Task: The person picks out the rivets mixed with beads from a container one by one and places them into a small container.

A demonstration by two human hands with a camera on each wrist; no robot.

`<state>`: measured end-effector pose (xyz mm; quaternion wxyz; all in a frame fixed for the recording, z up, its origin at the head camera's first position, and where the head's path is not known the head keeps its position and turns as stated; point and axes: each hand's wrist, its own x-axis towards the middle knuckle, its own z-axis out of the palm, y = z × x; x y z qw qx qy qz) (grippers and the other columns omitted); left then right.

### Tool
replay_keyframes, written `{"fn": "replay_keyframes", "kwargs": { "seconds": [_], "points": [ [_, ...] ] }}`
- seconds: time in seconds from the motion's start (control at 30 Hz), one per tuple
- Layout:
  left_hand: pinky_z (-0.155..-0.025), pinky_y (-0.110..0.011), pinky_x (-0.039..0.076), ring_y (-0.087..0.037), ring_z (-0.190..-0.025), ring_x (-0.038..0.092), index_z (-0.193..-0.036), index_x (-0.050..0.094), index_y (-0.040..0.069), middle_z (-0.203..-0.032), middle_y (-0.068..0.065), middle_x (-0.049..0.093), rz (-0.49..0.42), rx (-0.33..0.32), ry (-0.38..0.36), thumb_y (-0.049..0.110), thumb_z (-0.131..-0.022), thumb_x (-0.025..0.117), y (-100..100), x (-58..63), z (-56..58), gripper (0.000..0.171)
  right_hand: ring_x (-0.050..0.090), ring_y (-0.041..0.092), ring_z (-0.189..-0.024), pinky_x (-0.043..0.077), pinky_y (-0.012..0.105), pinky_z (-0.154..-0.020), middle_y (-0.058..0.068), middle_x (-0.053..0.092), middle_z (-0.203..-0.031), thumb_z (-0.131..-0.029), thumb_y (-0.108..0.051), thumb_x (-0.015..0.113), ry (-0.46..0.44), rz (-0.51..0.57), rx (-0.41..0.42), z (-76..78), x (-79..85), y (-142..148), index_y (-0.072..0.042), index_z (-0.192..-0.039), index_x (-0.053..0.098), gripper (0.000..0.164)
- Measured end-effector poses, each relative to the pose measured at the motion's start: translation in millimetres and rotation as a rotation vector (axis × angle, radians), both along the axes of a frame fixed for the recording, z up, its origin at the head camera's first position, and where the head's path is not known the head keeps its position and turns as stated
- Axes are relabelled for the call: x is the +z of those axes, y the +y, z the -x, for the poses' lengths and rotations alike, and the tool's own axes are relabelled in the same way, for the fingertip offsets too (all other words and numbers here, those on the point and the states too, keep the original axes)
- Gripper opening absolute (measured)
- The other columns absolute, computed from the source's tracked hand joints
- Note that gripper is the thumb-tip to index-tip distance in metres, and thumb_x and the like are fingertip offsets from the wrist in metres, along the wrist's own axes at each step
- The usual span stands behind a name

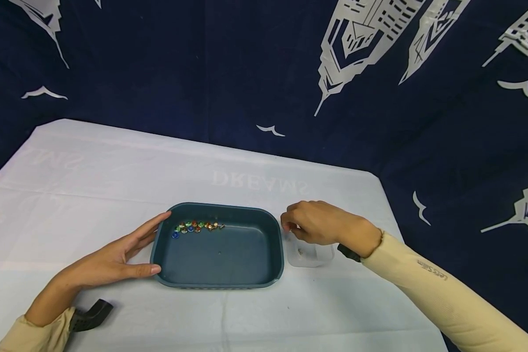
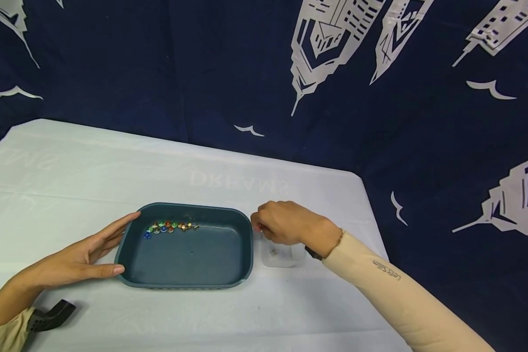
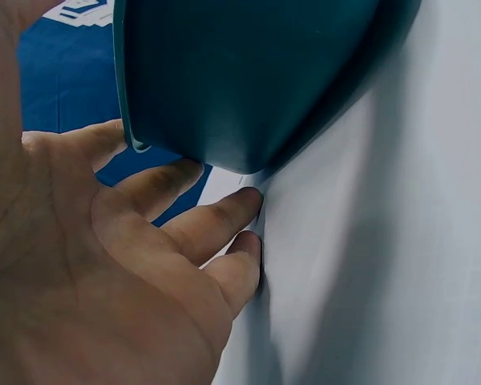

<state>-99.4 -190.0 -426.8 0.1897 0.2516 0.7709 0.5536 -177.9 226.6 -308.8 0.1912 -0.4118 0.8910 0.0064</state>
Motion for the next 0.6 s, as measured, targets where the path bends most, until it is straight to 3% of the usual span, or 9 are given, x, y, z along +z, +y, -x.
{"fn": "replay_keyframes", "kwargs": {
  "seconds": [0.6],
  "points": [
    [-0.101, -0.005, 0.028, -0.059, -0.145, 0.015, -0.162, 0.009, 0.030, -0.169, -0.011, 0.002, -0.004, 0.002, -0.004, 0.014, -0.093, 0.073, -1, -1.7, 0.2, 0.095, 0.049, 0.006, -0.069, 0.045, 0.023, -0.062, -0.010, 0.057, -0.081, -0.090, -0.002, 0.065, 0.009, 0.018, -0.045, -0.5, 2.1, 14, -0.018, -0.090, 0.067, 0.016]
  ]
}}
